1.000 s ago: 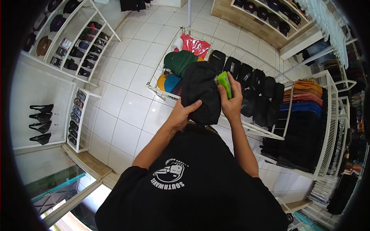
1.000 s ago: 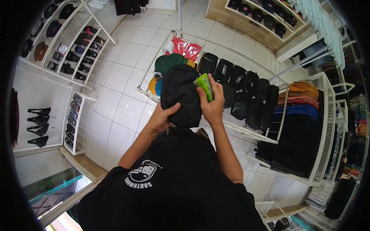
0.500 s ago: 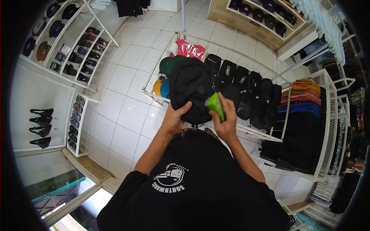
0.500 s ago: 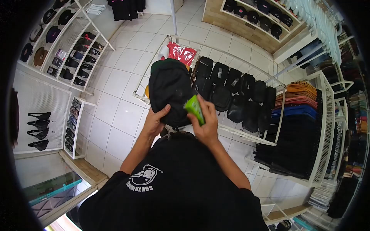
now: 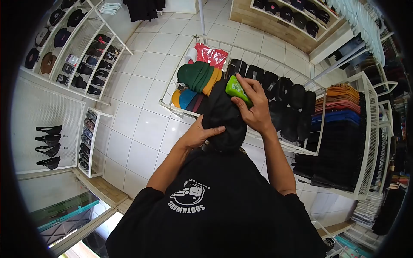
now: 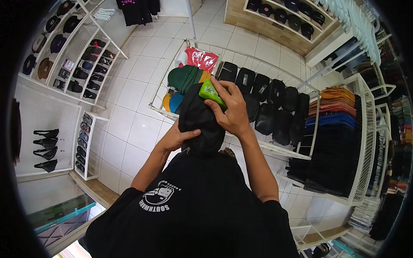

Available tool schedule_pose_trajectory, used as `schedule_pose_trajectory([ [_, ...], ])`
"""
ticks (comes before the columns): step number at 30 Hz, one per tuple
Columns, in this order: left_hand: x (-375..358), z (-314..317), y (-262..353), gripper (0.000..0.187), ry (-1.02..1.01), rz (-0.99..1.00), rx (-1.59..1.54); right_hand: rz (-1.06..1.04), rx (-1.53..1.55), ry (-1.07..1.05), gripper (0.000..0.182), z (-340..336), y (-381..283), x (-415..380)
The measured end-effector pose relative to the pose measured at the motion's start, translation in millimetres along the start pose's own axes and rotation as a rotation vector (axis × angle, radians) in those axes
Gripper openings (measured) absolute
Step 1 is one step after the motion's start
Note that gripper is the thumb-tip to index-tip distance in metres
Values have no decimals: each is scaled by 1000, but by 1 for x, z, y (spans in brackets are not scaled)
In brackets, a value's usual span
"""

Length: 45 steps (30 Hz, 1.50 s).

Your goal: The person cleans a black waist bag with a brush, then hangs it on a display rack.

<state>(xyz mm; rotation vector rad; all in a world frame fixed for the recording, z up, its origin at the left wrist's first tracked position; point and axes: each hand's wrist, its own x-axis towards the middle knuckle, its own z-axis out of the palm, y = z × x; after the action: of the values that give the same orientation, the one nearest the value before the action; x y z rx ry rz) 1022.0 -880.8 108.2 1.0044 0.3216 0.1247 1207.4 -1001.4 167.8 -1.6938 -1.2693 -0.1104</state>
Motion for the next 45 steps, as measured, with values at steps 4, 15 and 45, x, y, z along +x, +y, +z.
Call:
schedule_pose_trajectory([
  [4, -3, -3, 15, 49, 51, 62, 3, 113, 6, -127, 56, -8, 25, -9],
  [15, -6, -12, 16, 43, 41, 107, 203, 178, -107, -50, 57, -3, 17, -10],
  [45, -20, -25, 30, 38, -45, 37, 318, 141, 371, -85, 56, -2, -6, 17],
])
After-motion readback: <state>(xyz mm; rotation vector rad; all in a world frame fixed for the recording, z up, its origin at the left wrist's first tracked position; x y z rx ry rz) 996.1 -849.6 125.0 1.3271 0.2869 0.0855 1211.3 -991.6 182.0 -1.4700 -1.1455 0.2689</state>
